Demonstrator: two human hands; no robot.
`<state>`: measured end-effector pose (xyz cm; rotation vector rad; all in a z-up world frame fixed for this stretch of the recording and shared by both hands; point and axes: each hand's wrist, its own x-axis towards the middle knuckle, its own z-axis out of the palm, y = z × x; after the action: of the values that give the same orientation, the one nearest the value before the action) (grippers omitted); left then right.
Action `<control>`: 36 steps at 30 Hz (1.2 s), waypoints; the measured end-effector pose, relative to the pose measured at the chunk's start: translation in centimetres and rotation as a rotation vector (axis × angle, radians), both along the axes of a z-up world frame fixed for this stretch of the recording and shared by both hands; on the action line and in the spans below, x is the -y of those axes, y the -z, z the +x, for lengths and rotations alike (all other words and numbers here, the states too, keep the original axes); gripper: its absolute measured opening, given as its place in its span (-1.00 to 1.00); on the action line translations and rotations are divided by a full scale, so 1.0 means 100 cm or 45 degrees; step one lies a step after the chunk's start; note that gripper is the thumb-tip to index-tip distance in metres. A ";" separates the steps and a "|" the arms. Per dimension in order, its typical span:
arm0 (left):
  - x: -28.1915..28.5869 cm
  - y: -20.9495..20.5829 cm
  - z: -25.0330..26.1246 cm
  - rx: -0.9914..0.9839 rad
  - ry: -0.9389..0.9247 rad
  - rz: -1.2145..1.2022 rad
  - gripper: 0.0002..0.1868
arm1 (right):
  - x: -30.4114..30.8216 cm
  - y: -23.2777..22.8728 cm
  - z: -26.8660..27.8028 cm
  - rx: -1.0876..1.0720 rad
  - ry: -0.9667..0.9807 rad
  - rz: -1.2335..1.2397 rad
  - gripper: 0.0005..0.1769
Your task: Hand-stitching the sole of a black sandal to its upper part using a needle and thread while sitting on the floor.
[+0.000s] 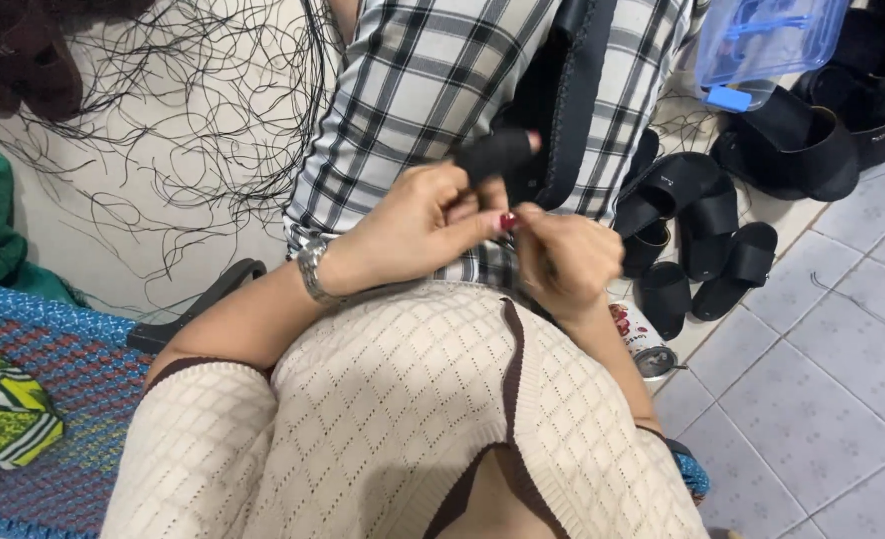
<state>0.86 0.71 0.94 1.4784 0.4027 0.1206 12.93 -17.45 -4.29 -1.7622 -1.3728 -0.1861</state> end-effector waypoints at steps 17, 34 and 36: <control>-0.016 0.028 0.015 0.213 0.329 1.077 -0.76 | 0.026 -0.035 0.031 -0.870 0.091 -0.359 -0.68; -0.010 0.052 0.024 0.290 0.146 0.960 -0.57 | 0.017 0.013 0.011 -1.231 0.074 -0.118 -0.78; -0.002 0.056 0.024 0.247 0.044 1.088 -0.58 | 0.018 0.015 0.011 -1.199 0.097 -0.093 -0.79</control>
<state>3.31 0.92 -4.63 2.2864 0.1617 0.4454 14.01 -19.24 -5.77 -1.6152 -0.6239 0.5955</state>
